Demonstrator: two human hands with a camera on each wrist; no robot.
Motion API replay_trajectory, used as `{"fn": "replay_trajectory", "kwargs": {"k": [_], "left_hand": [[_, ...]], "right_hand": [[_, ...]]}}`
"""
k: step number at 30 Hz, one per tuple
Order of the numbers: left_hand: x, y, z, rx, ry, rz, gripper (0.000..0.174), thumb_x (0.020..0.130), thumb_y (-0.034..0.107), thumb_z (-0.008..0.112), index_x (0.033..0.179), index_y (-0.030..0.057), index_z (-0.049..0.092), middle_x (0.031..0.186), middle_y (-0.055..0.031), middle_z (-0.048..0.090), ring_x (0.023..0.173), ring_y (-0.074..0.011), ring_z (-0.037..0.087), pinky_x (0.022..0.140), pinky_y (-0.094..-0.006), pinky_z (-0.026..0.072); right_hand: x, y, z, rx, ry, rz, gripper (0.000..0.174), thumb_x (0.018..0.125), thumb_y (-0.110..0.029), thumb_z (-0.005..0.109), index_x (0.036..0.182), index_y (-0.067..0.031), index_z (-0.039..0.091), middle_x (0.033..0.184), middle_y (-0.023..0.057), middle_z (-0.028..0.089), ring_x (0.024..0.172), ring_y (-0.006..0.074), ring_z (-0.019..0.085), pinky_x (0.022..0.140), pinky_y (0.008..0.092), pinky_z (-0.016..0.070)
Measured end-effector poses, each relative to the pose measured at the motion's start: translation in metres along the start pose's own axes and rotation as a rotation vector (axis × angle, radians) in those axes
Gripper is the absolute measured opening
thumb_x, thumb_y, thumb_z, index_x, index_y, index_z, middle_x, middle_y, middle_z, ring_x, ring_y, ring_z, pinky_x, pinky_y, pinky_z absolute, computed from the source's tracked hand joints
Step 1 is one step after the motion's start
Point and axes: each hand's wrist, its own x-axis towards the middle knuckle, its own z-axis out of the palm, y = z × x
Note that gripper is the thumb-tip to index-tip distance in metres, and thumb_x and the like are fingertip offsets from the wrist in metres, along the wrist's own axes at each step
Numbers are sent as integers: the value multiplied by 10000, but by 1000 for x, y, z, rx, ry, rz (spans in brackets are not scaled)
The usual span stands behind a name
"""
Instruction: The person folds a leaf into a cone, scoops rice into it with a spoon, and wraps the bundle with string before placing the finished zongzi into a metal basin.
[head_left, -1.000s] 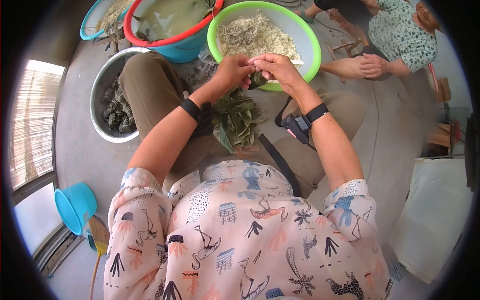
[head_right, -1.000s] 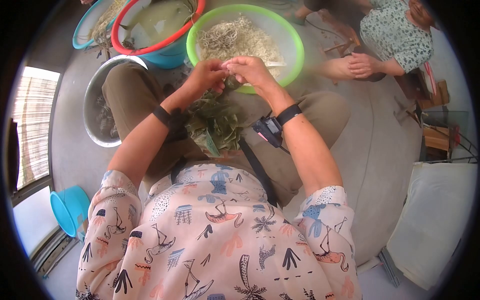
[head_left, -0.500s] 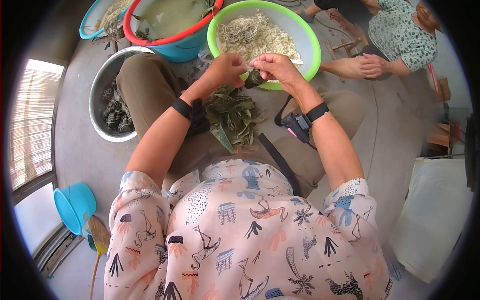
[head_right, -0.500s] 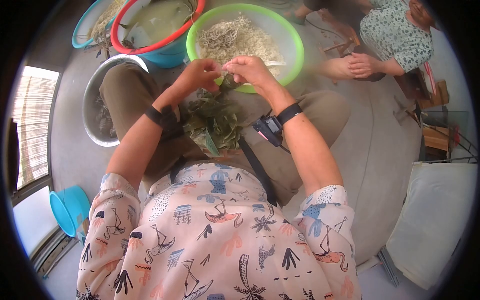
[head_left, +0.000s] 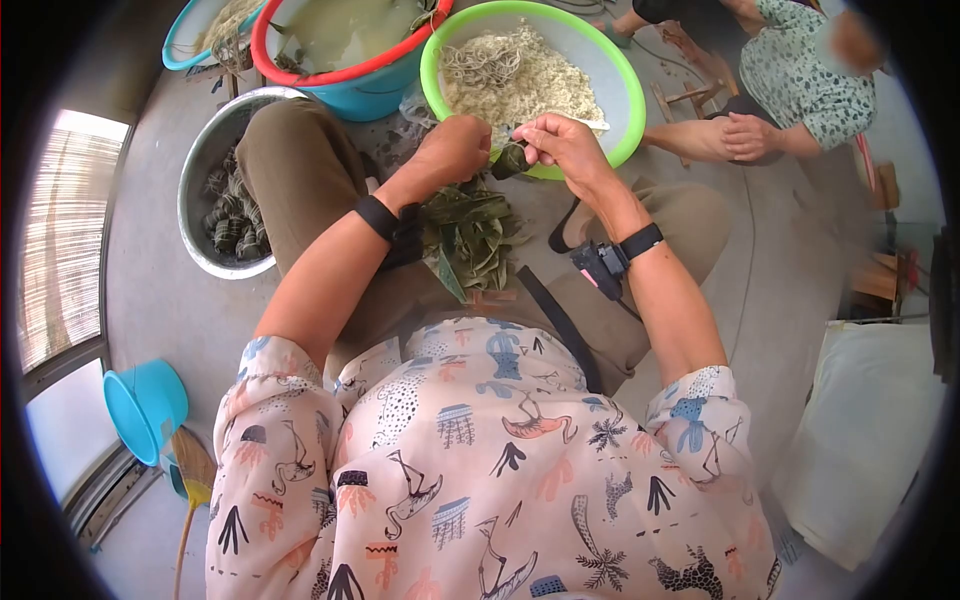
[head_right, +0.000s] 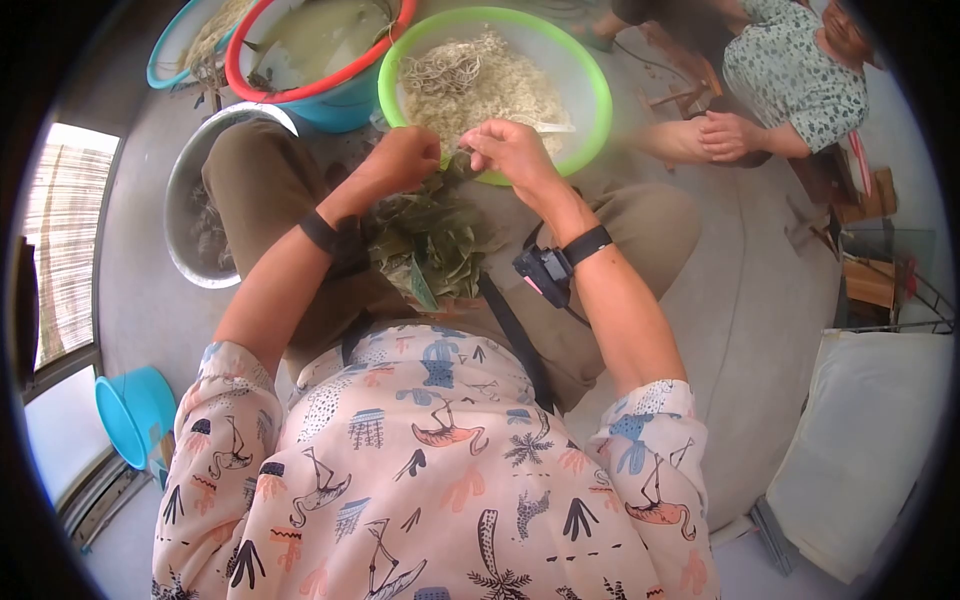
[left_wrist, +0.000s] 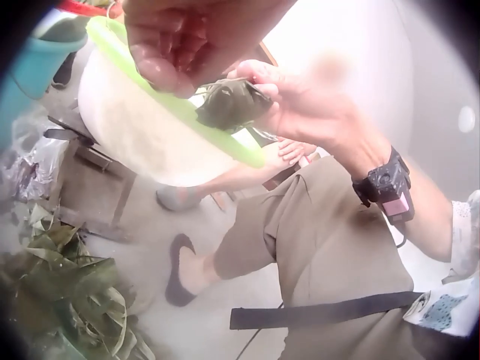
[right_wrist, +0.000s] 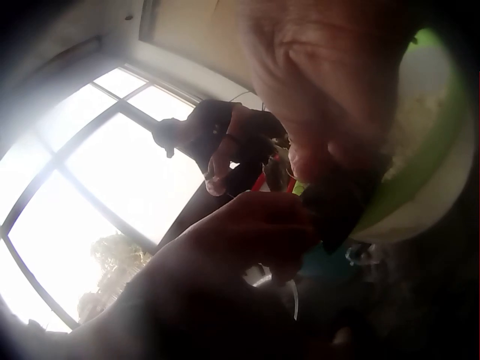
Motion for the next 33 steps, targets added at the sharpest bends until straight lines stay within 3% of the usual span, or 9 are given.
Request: {"fn": "replay_trajectory", "kwargs": {"k": [6,8,10,12,13,20,26,31,33], "left_hand": [[-3,8,-6,-34,-38,-53,106,771,110,603,757,6,605,626,-127,607,555,-196,618,526,-345,479],[-4,7,-14,-80,-61,-69,125,784,138,608,772,14,609,645,-98,607,566,-166,600,524,-328,474],[-2,8,-24,-132,-88,-86,144,796,165,613,787,22,614,663,-70,606,576,-135,581,522,-312,469],[0,6,-30,-441,-214,-266,168,828,215,609,832,47,619,716,-4,586,599,-88,543,524,-278,455],[-1,4,-30,-514,-222,-237,254,789,297,630,825,46,651,656,-16,559,621,-97,543,552,-246,450],[-6,9,-45,-623,-462,-227,212,851,293,600,848,83,623,748,27,567,710,-75,539,632,-242,444],[-5,19,-50,-699,-333,-105,216,865,287,615,871,71,623,787,21,580,763,-85,551,679,-226,434],[1,19,-30,-651,16,162,147,815,174,683,823,44,615,840,-34,600,801,-114,568,729,-271,469],[2,17,-30,-608,29,159,140,839,168,663,857,40,610,911,-28,618,823,-98,576,716,-260,472]], "right_hand": [[2,-7,7,192,-40,-53,144,940,-106,560,1003,-4,638,919,51,673,614,42,508,542,176,388],[7,-17,5,-140,2,-43,161,888,-113,606,972,20,643,802,62,678,556,69,516,524,201,421],[12,-15,1,-133,-19,-46,163,872,-101,621,976,25,624,783,71,676,540,73,519,510,210,422],[14,-13,0,-125,-47,-45,175,856,-89,636,980,31,605,764,80,674,525,77,521,497,218,422],[14,-14,1,-137,-55,-39,183,837,-67,651,973,32,578,757,98,673,527,84,531,496,223,425],[17,-18,2,-154,-73,24,243,794,-34,693,931,31,504,715,142,666,517,107,546,468,236,424],[18,-17,4,-242,-38,39,224,803,-85,710,893,15,532,709,117,663,503,89,528,444,227,395],[20,-16,5,-164,-83,44,161,807,-115,717,842,12,624,703,81,651,504,69,492,453,217,362],[19,-16,5,-150,-84,23,152,809,-125,717,836,10,653,705,70,648,507,65,482,459,214,355]]}}
